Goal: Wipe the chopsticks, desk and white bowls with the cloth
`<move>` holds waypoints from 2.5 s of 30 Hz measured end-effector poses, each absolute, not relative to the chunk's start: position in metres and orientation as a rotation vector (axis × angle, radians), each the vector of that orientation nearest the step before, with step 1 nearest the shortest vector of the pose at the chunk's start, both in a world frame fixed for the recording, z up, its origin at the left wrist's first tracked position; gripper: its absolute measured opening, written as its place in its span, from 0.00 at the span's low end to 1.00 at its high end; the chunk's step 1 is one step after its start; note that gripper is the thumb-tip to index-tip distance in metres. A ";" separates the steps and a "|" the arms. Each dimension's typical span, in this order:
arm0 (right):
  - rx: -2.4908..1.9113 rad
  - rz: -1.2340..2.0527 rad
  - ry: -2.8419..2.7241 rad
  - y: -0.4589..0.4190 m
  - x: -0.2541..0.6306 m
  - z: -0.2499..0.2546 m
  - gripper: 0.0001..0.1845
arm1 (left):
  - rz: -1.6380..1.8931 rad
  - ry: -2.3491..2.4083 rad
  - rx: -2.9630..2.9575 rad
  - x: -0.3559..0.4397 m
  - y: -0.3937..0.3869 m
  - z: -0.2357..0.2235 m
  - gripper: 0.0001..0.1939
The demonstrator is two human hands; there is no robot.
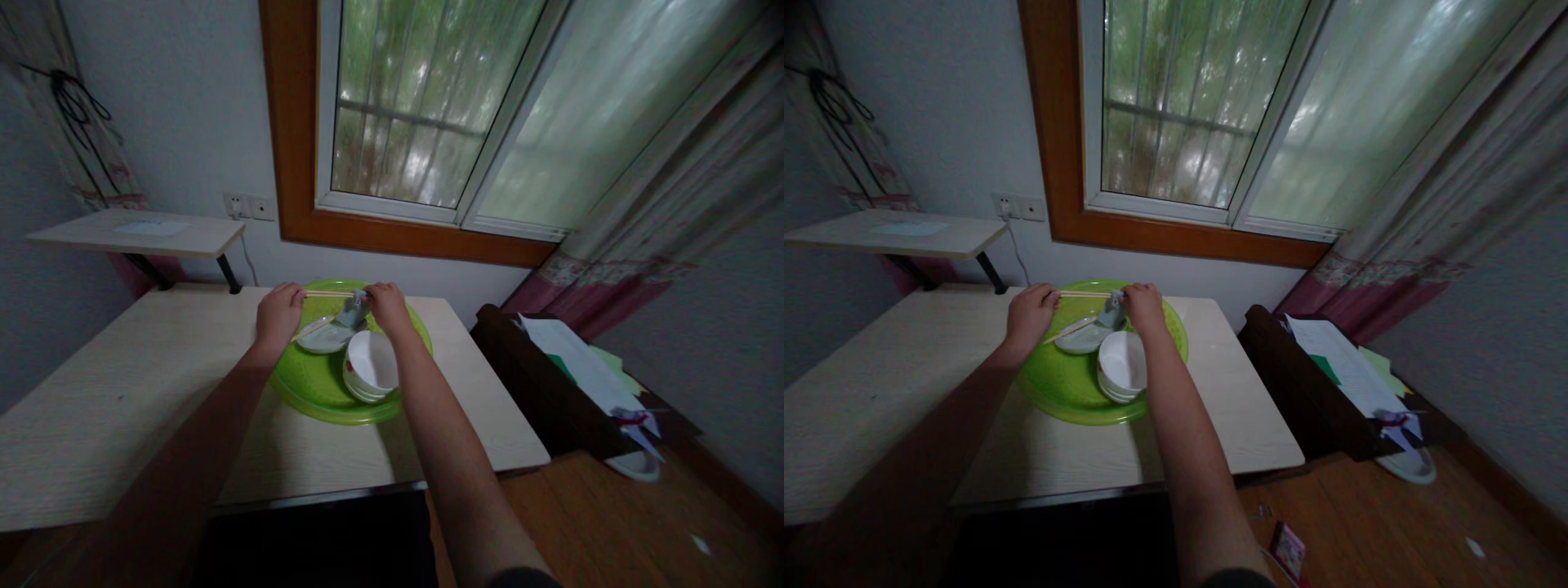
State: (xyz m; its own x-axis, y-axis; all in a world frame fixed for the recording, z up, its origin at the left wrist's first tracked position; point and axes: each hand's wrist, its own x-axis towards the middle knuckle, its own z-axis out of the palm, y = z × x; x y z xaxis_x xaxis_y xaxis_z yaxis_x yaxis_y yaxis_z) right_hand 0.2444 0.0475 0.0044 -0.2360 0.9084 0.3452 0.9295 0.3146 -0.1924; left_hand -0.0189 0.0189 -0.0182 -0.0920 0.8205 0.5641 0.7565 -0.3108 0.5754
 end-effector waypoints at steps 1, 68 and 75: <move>-1.695 -0.084 -2.190 0.047 0.247 0.005 0.14 | 1.339 1.840 2.043 -0.021 0.020 -0.018 0.12; -1.339 0.043 -2.302 0.050 0.240 0.002 0.11 | 0.570 1.963 2.332 -0.004 0.006 -0.005 0.19; -1.145 0.121 -2.465 0.035 0.213 0.003 0.12 | 0.577 1.859 2.413 -0.001 0.006 -0.006 0.19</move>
State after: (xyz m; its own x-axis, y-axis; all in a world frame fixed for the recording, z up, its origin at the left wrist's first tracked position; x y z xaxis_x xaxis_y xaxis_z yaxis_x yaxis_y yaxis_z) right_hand 0.2129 0.0349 0.0025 -0.5740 0.7474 0.3344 0.7111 0.6576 -0.2490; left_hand -0.0007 0.0055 -0.0056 0.2123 0.9406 0.2648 0.9253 -0.2807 0.2551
